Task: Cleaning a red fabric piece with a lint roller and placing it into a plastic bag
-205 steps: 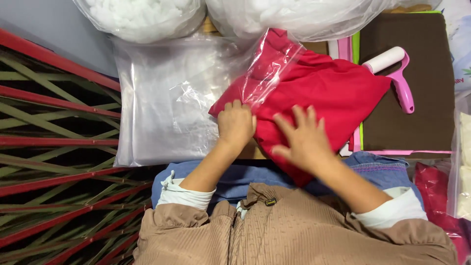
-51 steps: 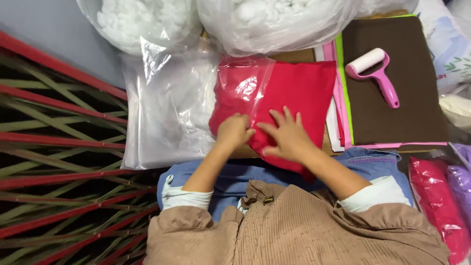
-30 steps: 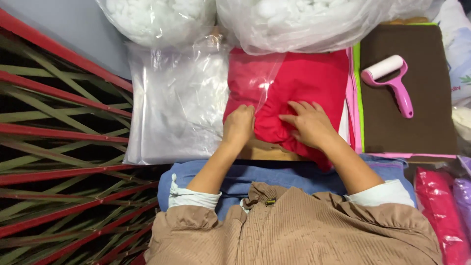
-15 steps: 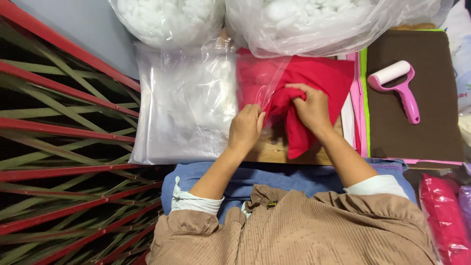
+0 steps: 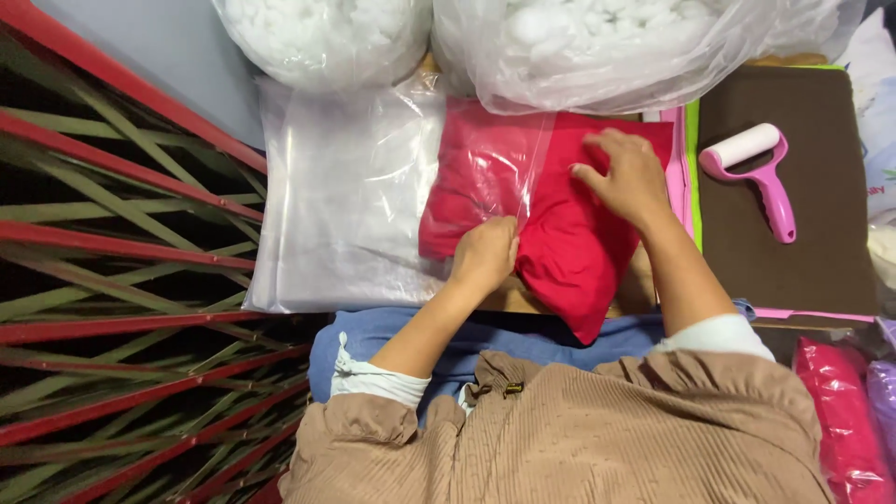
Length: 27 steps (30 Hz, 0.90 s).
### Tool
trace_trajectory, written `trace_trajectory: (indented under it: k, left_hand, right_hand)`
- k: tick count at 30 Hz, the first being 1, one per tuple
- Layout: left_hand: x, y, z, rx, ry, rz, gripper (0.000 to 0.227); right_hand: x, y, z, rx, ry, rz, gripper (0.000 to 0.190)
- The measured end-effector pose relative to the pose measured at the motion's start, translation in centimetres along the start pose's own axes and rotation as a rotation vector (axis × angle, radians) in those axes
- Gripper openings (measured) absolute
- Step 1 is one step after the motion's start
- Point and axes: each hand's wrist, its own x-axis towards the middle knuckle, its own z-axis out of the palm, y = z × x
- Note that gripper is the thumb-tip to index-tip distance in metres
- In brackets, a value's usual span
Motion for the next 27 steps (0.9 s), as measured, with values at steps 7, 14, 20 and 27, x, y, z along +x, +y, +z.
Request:
trace_trajectory:
  k: [7,14,20,27]
  left_hand:
    - [0.6,1.2,-2.1,0.025,-0.005,-0.005,0.029]
    - [2.6,1.9,-5.0,0.17,0.736,0.177,0.046]
    - [2.1,2.9,-5.6,0.166,0.827,0.245,0.007]
    - [1.8,4.5,-2.1,-0.236,0.738,0.48,0.005]
  right_hand:
    - [1.5,4.8,6.3,-0.179,-0.152,0.303,0.065]
    - [-3.2,-3.9,2.7,-0.253,0.356,-0.192,0.041]
    - [-5.1,-6.2,1.9,-0.22,0.484,-0.275,0.033]
    - [-5.5,-5.7,4.9,-0.226,0.61,-0.304,0.005]
